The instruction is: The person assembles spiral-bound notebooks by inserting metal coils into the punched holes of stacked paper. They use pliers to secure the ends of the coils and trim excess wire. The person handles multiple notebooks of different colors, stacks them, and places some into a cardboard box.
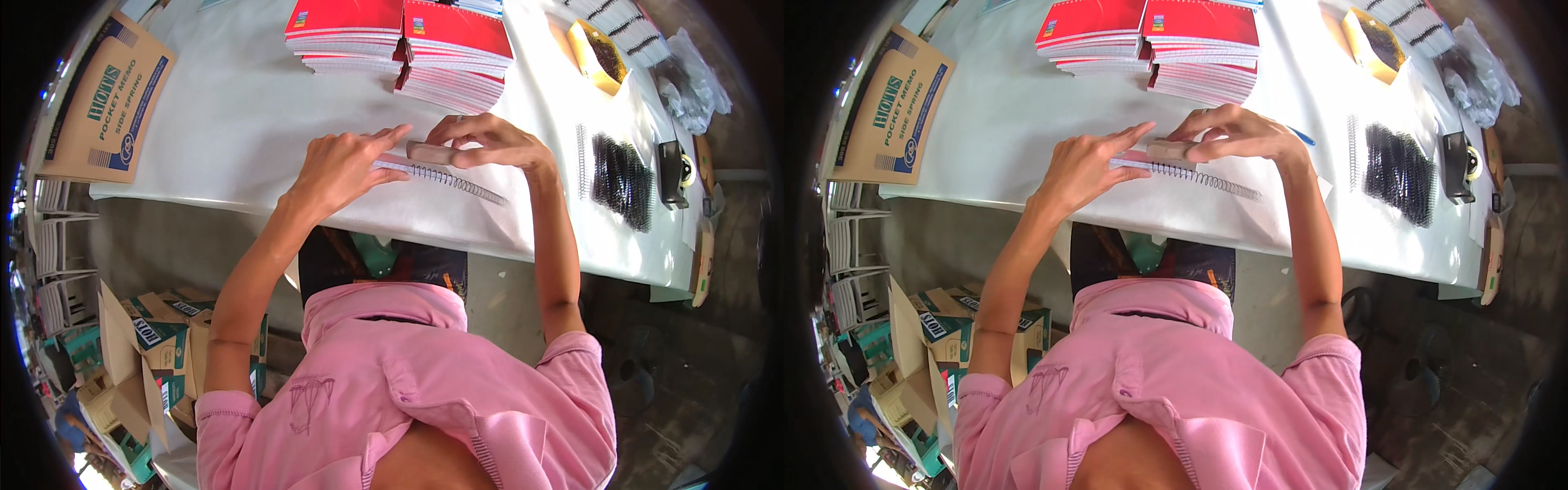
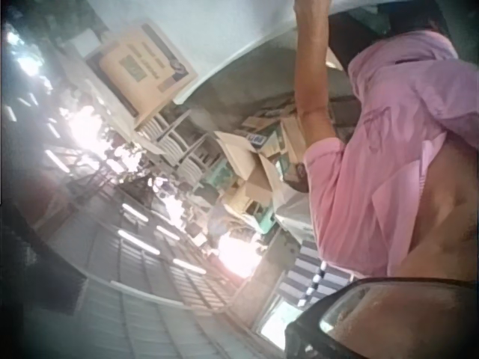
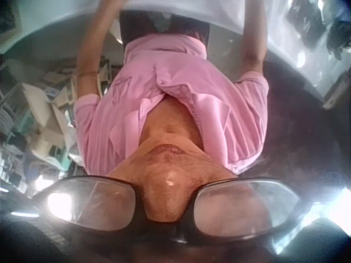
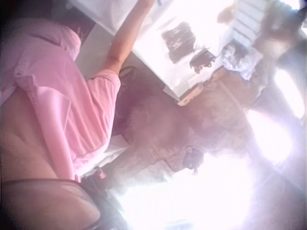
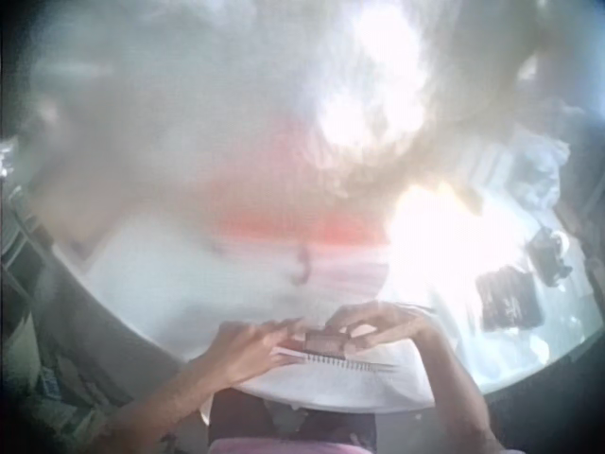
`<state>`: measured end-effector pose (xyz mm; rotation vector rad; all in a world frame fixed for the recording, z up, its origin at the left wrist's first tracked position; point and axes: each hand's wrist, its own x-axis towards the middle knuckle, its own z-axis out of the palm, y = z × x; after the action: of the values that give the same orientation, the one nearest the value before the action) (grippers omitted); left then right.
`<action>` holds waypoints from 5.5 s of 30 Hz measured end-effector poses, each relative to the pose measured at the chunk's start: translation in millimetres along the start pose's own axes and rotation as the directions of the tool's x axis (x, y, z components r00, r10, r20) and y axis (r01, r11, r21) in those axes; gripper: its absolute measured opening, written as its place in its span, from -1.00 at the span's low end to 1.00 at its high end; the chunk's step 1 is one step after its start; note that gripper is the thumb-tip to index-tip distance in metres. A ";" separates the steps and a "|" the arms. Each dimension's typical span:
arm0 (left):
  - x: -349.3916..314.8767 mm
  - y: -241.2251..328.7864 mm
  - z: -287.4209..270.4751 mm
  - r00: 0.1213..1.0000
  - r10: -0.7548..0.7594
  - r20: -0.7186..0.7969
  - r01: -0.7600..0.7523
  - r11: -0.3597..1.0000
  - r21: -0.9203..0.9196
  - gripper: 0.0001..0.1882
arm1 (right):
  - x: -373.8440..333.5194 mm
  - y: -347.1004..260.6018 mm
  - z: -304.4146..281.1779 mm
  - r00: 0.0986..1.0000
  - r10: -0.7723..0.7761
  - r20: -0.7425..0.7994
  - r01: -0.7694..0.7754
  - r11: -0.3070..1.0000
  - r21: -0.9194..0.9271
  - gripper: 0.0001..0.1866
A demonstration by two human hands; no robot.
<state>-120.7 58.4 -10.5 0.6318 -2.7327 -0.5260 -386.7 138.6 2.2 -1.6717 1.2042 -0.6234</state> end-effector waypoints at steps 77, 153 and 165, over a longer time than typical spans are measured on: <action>2.4 21.0 31.2 0.774 0.073 -0.628 -0.086 0.996 0.010 -0.54 | -46.2 -58.2 119.0 0.652 -0.120 -0.749 -0.237 0.906 -0.351 -0.61; 1.6 34.5 14.8 0.962 0.126 -0.241 -0.109 0.990 0.085 -0.07 | 3.0 12.9 144.1 0.696 0.019 -0.718 0.144 0.976 0.165 -0.65; 14.8 37.8 20.0 0.982 0.180 -0.048 -0.171 0.972 0.160 -0.34 | -148.5 146.2 -94.1 0.265 -0.118 -0.957 -0.871 0.398 -0.290 -0.82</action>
<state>-154.2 88.8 -10.1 0.4274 -2.7542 -0.2494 -583.7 227.7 -72.2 -1.3830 3.2091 -0.5799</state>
